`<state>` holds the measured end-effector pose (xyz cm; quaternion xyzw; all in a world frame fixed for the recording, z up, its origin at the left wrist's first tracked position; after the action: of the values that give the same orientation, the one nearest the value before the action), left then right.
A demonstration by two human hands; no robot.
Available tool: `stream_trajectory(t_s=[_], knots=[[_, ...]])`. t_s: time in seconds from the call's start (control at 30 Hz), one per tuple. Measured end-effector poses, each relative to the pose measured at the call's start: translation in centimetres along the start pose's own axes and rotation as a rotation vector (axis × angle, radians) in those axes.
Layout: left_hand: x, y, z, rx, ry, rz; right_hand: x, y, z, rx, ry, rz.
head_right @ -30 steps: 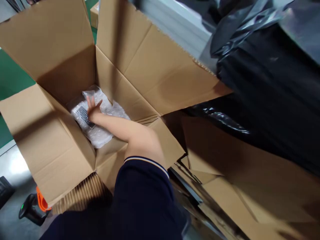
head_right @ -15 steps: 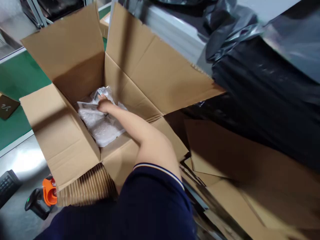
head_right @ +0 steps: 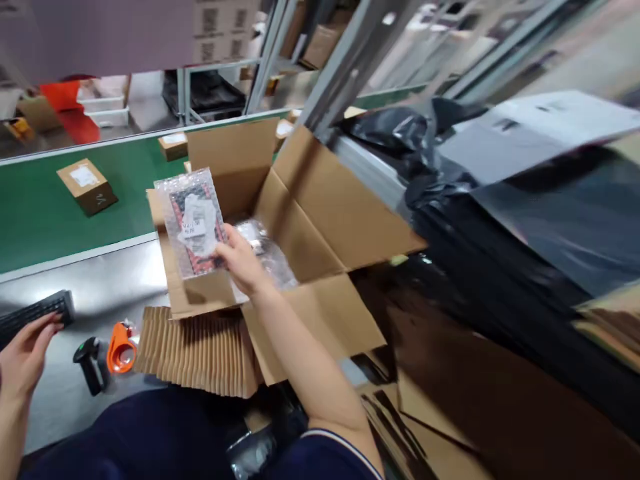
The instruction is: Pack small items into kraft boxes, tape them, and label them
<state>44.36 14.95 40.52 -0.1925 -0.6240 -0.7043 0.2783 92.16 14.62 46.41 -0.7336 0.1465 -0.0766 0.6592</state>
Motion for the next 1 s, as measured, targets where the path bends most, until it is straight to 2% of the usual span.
stream_trajectory(t_s=[0.03,0.1,0.17,0.2,0.27,0.33,0.43,0.5,0.57,0.67,0.77,0.83,0.93,1.0], knots=[[-0.6,0.9,0.5,0.05,-0.01,-0.129,-2.8,0.0,-1.3,0.037,-0.057,0.029],[-2.0,3.7,1.2,0.028,-0.054,-0.398,-8.9,0.7,-3.8,0.106,-0.127,0.021],[-3.5,5.8,1.6,0.001,-0.211,-0.625,-15.5,2.3,-6.7,0.167,-0.185,-0.052],[-3.7,5.8,1.6,0.019,-0.261,-0.716,-18.9,3.4,-8.2,0.196,-0.23,-0.094],[-2.9,3.6,1.4,0.112,-0.291,-0.87,-25.6,6.2,-11.5,0.247,-0.342,-0.161],[-1.0,-0.9,0.9,0.247,-0.316,-1.032,-31.4,9.5,-14.4,0.272,-0.406,-0.188],[3.0,-9.1,-0.2,0.433,-0.47,-1.265,-37.8,14.6,-17.5,0.213,-0.303,-0.132],[6.0,-14.4,-0.9,0.522,-0.537,-1.352,-41.4,17.8,-19.1,0.119,-0.227,-0.046],[8.5,-19.0,-1.4,0.599,-0.544,-1.387,-45.0,20.3,-20.6,0.031,-0.199,0.014],[11.1,-23.6,-2.4,0.684,-0.497,-1.357,-49.7,22.7,-22.6,-0.059,-0.202,0.075],[13.7,-26.3,-3.1,0.654,-0.348,-1.28,-53.0,24.7,-24.3,-0.185,-0.227,0.179],[15.0,-27.4,-3.5,0.624,-0.31,-1.244,-54.2,26.0,-25.1,-0.264,-0.233,0.232],[15.6,-28.5,-4.3,0.597,-0.433,-1.29,-55.2,28.2,-25.6,-0.358,-0.272,0.285],[15.4,-29.0,-4.6,0.555,-0.523,-1.345,-55.8,30.1,-25.6,-0.452,-0.356,0.309]])
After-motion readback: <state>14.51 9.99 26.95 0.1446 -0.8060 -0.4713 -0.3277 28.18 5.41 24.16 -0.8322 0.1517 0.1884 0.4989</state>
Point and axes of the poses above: each hand's wrist, its own z-axis towards the middle knuckle, its own x-axis out of the back of the hand, y = z × x, the point moved 6 cm from there along z, towards the middle knuckle, and after that the axes turned 7 degrees about z, right-handed, at the moved point
